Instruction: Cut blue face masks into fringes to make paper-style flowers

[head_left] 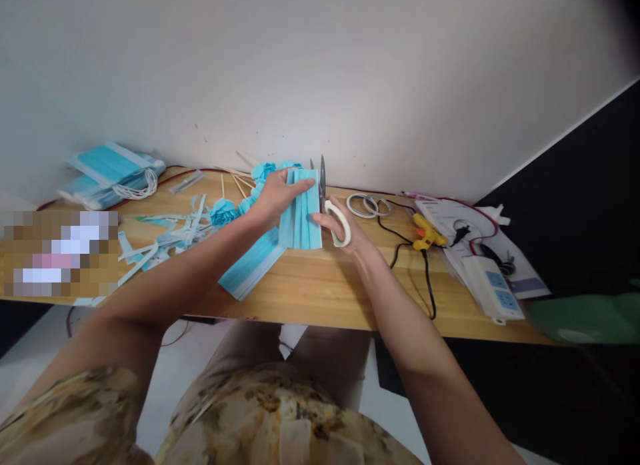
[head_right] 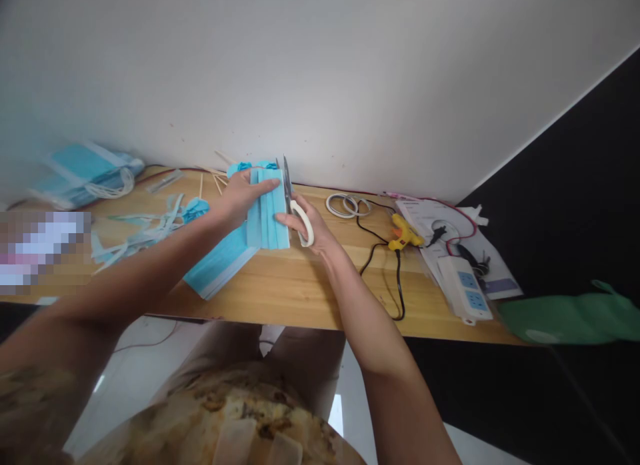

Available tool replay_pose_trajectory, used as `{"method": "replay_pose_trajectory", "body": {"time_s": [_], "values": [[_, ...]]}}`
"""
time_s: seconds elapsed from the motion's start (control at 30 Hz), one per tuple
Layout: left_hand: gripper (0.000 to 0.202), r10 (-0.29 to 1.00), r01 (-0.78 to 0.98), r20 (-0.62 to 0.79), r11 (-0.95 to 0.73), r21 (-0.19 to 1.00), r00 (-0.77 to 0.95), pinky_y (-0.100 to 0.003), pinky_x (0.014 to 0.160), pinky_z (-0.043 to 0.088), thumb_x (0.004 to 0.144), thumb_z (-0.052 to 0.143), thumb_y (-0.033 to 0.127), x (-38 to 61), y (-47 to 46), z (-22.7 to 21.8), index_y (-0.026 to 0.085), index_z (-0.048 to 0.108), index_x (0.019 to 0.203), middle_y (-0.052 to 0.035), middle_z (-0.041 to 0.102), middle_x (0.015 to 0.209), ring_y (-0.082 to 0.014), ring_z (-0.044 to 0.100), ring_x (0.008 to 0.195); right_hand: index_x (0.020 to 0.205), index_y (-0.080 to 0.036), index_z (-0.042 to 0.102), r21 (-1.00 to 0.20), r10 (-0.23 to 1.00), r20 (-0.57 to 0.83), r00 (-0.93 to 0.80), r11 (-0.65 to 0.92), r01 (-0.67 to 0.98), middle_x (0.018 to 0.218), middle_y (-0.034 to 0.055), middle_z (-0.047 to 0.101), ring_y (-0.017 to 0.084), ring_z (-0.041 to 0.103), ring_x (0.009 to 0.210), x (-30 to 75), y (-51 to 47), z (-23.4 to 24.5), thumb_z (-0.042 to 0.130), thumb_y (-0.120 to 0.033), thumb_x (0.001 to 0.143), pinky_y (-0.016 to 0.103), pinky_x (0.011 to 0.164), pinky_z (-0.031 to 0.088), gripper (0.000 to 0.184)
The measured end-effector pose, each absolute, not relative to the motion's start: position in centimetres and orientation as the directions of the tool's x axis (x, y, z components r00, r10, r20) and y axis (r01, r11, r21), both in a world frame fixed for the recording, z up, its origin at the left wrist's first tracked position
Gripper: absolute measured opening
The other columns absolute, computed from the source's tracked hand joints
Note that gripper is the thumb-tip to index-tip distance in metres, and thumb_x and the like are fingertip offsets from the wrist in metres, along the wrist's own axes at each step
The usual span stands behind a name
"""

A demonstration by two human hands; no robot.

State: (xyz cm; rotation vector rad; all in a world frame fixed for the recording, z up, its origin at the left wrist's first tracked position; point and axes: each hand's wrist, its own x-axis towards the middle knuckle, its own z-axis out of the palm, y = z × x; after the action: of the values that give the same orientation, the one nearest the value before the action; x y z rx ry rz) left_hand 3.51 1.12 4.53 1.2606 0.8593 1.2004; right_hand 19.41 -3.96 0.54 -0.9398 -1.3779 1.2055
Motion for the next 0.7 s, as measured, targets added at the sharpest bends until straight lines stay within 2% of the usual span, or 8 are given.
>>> {"method": "replay_pose_trajectory", "body": {"time_s": [0.07, 0.17, 0.3, 0.37, 0.43, 0.57, 0.63, 0.7], "values": [[0.026, 0.966, -0.172, 0.173, -0.14, 0.975, 0.194, -0.034, 0.07, 0.054, 0.072, 0.081, 0.031, 3.7, 0.8, 3.9, 0.015, 0.061, 0.074, -0.0029, 0.066, 0.072, -0.017, 0.064, 0.066, 0.094, -0.022, 0.06, -0.971, 0.954, 0.234, -0.185, 0.22, -0.09, 0.083, -0.0022, 0.066, 0.014, 0.059, 0.072, 19.4, -4.0, 0.4, 0.084, -0.044, 0.068, 0.028, 0.067, 0.052, 0.041], [0.033, 0.926, -0.159, 0.232, -0.192, 0.968, 0.298, -0.034, 0.077, 0.054, 0.073, 0.081, 0.041, 3.3, 0.2, 3.4, 0.014, 0.066, 0.084, -0.0062, 0.07, 0.083, -0.0197, 0.067, 0.078, 0.093, -0.021, 0.062, -0.965, 0.942, 0.251, -0.224, 0.225, -0.135, 0.083, -0.0012, 0.068, 0.015, 0.062, 0.071, 20.2, -3.6, -0.1, 0.082, -0.038, 0.069, 0.03, 0.067, 0.054, 0.035], [0.05, 0.853, -0.05, 0.268, -0.275, 0.96, 0.448, -0.033, 0.079, 0.054, 0.085, 0.068, 0.054, 1.4, -0.1, 3.3, 0.015, 0.066, 0.116, -0.0086, 0.073, 0.095, -0.0203, 0.068, 0.085, 0.095, -0.021, 0.066, -0.947, 0.962, 0.223, -0.158, 0.175, -0.27, 0.079, 0.0012, 0.073, 0.021, 0.068, 0.07, 22.6, -3.1, 0.1, 0.078, -0.04, 0.066, 0.035, 0.064, 0.058, 0.038], [0.052, 0.836, 0.025, 0.252, -0.301, 0.953, 0.487, -0.033, 0.079, 0.054, 0.091, 0.061, 0.053, 0.6, 0.1, 3.0, 0.016, 0.062, 0.127, -0.0108, 0.074, 0.104, -0.0203, 0.069, 0.088, 0.095, -0.023, 0.066, -0.919, 0.969, 0.231, -0.09, 0.187, -0.348, 0.077, 0.0002, 0.073, 0.022, 0.068, 0.066, 23.9, -3.1, 0.5, 0.078, -0.041, 0.062, 0.035, 0.061, 0.059, 0.039], [0.048, 0.813, 0.139, 0.241, -0.363, 0.921, 0.53, -0.035, 0.084, 0.054, 0.091, 0.061, 0.046, 0.4, 0.5, 2.5, 0.015, 0.063, 0.128, -0.0118, 0.074, 0.111, -0.0209, 0.069, 0.094, 0.093, -0.026, 0.066, -0.881, 0.964, 0.264, -0.039, 0.224, -0.416, 0.076, -0.0016, 0.072, 0.021, 0.067, 0.063, 24.9, -3.2, 0.9, 0.077, -0.041, 0.06, 0.036, 0.06, 0.059, 0.038], [0.049, 0.742, 0.394, 0.219, -0.552, 0.735, 0.633, -0.038, 0.098, 0.051, 0.087, 0.063, 0.029, 2.0, 1.3, 0.9, 0.016, 0.06, 0.134, -0.0118, 0.07, 0.126, -0.0231, 0.067, 0.109, 0.09, -0.029, 0.065, -0.859, 0.965, 0.261, -0.003, 0.23, -0.458, 0.072, -0.0034, 0.071, 0.019, 0.061, 0.055, 25.8, -3.3, 0.9, 0.076, -0.039, 0.056, 0.038, 0.058, 0.059, 0.036], [0.057, 0.71, 0.499, 0.227, -0.652, 0.571, 0.667, -0.039, 0.103, 0.048, 0.085, 0.063, 0.024, 3.6, 1.7, 0.3, 0.015, 0.055, 0.141, -0.0142, 0.063, 0.138, -0.0266, 0.061, 0.122, 0.088, -0.03, 0.064, -0.879, 0.972, 0.236, 0.018, 0.221, -0.422, 0.072, -0.002, 0.07, 0.02, 0.061, 0.057, 26.0, -3.3, 0.7, 0.076, -0.041, 0.056, 0.039, 0.059, 0.059, 0.036], [0.058, 0.665, 0.561, 0.238, -0.734, 0.384, 0.708, -0.042, 0.104, 0.046, 0.084, 0.061, 0.017, 5.5, 2.2, -0.4, 0.012, 0.054, 0.142, -0.0181, 0.059, 0.141, -0.0316, 0.056, 0.128, 0.085, -0.031, 0.062, -0.901, 0.975, 0.216, 0.053, 0.22, -0.374, 0.074, 0.0001, 0.071, 0.023, 0.065, 0.064, 25.9, -3.3, 0.5, 0.075, -0.045, 0.057, 0.041, 0.061, 0.06, 0.035]]}}
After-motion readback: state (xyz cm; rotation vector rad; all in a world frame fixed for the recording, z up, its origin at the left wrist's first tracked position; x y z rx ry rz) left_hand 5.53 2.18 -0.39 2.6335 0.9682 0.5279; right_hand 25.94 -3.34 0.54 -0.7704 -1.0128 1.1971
